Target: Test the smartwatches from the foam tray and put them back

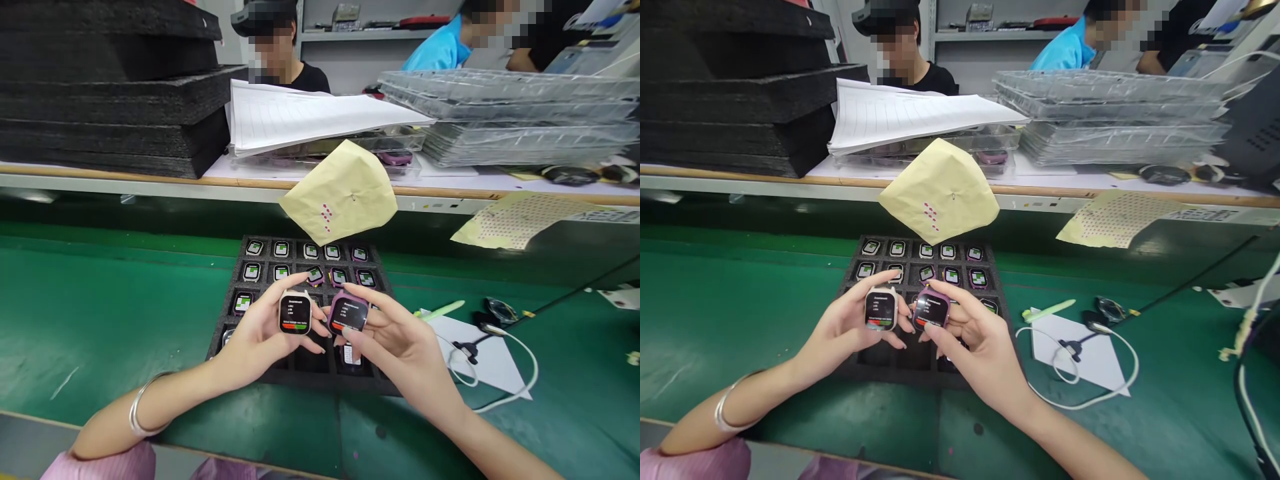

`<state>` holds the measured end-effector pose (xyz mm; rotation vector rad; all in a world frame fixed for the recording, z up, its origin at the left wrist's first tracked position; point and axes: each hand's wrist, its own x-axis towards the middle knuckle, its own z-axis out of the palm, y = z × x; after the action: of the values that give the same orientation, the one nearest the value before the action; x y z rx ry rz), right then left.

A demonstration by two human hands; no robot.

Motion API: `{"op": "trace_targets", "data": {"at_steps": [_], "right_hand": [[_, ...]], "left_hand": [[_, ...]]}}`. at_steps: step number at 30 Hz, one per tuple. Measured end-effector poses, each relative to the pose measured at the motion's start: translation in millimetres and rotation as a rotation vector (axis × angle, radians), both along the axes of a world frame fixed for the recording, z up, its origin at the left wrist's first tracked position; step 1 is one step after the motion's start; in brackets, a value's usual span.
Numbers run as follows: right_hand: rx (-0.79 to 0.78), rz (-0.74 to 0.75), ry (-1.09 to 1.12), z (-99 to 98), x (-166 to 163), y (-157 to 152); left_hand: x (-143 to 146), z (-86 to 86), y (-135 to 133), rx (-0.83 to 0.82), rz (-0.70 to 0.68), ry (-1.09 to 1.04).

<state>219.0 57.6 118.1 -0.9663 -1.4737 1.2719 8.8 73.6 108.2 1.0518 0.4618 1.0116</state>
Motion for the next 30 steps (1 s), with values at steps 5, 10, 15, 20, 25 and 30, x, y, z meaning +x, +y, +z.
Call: {"op": "trace_targets", "data": {"at_steps": [5, 10, 15, 20, 25, 30], "right_hand": [[-0.039, 0.027, 0.073, -0.9, 1.4, -0.2], [-0.062, -0.057, 0.108, 0.6, -0.6, -0.8], [-0.067, -0.113, 0.001, 2.0, -4.2, -2.1], [-0.056, -0.031, -0.005, 1.1, -0.3, -3.6], [-0.05, 0.077, -0.011, 2.9, -0.4, -5.0], [-0.059, 0.067, -0.096, -0.2, -3.4, -4.1]], "left_hand": [[3.7, 4.6, -2.2, -0.029, 0.062, 0.083], [3.4, 3.6, -1.4, -0.028, 0.065, 0.126], [1.8, 4.7, -0.4, -0.007, 0.079, 0.118], [4.2, 7.4, 1.3, -0.042, 0.16, 0.175], [3.0, 3.6, 1.7, -0.012, 0.122, 0.128], [-0.9, 3.0, -3.0, 0.019, 0.074, 0.078]]}}
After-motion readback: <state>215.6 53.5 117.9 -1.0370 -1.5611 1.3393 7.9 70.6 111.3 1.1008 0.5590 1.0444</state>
